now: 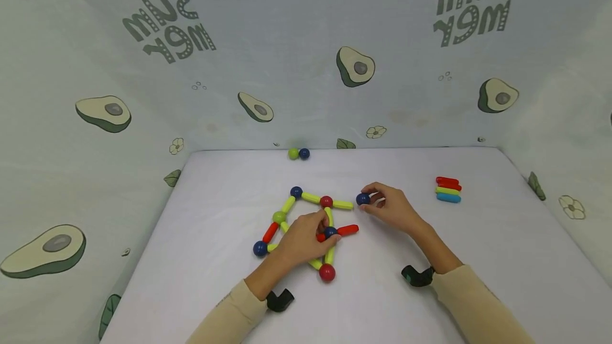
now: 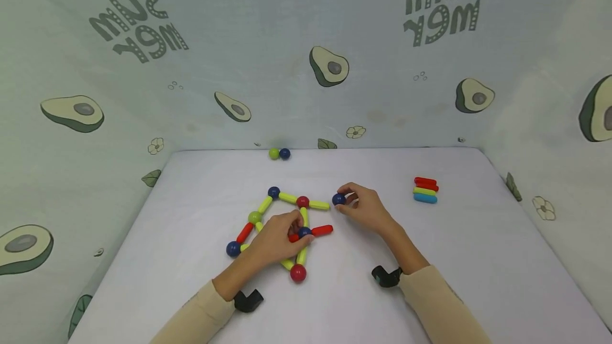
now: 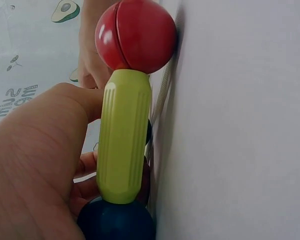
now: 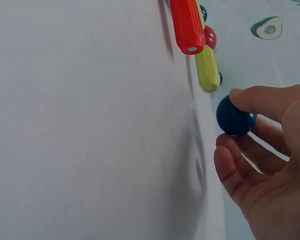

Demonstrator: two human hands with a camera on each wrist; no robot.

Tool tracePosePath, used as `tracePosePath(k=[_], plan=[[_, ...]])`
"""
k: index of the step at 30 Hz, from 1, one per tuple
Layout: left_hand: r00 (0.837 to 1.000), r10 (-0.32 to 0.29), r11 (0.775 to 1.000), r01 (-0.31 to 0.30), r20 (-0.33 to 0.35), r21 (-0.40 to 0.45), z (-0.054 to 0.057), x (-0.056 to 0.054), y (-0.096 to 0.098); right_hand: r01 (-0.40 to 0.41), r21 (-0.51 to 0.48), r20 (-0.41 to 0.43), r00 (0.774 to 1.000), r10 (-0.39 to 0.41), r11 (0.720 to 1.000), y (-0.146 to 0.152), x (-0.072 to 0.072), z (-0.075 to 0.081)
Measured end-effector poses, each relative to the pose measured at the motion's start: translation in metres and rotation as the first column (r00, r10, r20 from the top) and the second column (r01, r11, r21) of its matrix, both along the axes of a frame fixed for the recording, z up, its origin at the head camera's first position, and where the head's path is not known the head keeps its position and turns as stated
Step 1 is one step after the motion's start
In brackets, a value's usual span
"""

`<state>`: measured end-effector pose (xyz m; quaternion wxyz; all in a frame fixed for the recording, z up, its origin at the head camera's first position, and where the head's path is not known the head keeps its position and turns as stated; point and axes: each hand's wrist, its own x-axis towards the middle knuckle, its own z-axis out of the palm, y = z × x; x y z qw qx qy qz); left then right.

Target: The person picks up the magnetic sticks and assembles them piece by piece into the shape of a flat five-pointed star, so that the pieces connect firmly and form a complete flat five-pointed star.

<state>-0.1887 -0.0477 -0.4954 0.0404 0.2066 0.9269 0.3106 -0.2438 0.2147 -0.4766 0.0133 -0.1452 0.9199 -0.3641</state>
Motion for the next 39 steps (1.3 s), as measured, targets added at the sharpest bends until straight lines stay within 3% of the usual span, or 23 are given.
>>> tracePosePath(k=[11, 17, 23, 26, 31, 39], plan=[[1.000, -0.005, 1.000, 0.005, -0.021, 0.000, 0.000, 0.001, -0.001, -0.011, 0.011, 0.039, 0.999, 0.011, 1.000, -0.003, 0.009, -0.012], [0.994, -0.005, 0.995, -0.005, -0.109, -0.095, 0.005, 0.004, 0.005, -0.046, -0.004, 0.041, 0.998, 0.046, 0.999, -0.003, 0.013, -0.014], [0.984, -0.023, 0.992, 0.002, -0.176, -0.122, 0.009, 0.002, 0.022, -0.103, -0.041, 0.004, 0.995, 0.103, 0.994, -0.001, 0.015, -0.016], [0.987, -0.017, 0.991, -0.005, -0.158, -0.136, 0.009, 0.002, 0.027, -0.131, -0.054, 0.004, 0.991, 0.132, 0.990, -0.001, 0.015, -0.018], [0.993, -0.010, 0.991, -0.006, -0.117, -0.137, 0.006, 0.002, 0.028, -0.114, -0.060, 0.030, 0.993, 0.116, 0.992, -0.001, 0.016, -0.021], [0.989, -0.022, 0.996, 0.010, -0.146, -0.086, 0.002, -0.001, 0.030, -0.071, -0.079, 0.038, 0.996, 0.074, 0.994, 0.001, 0.020, -0.024]])
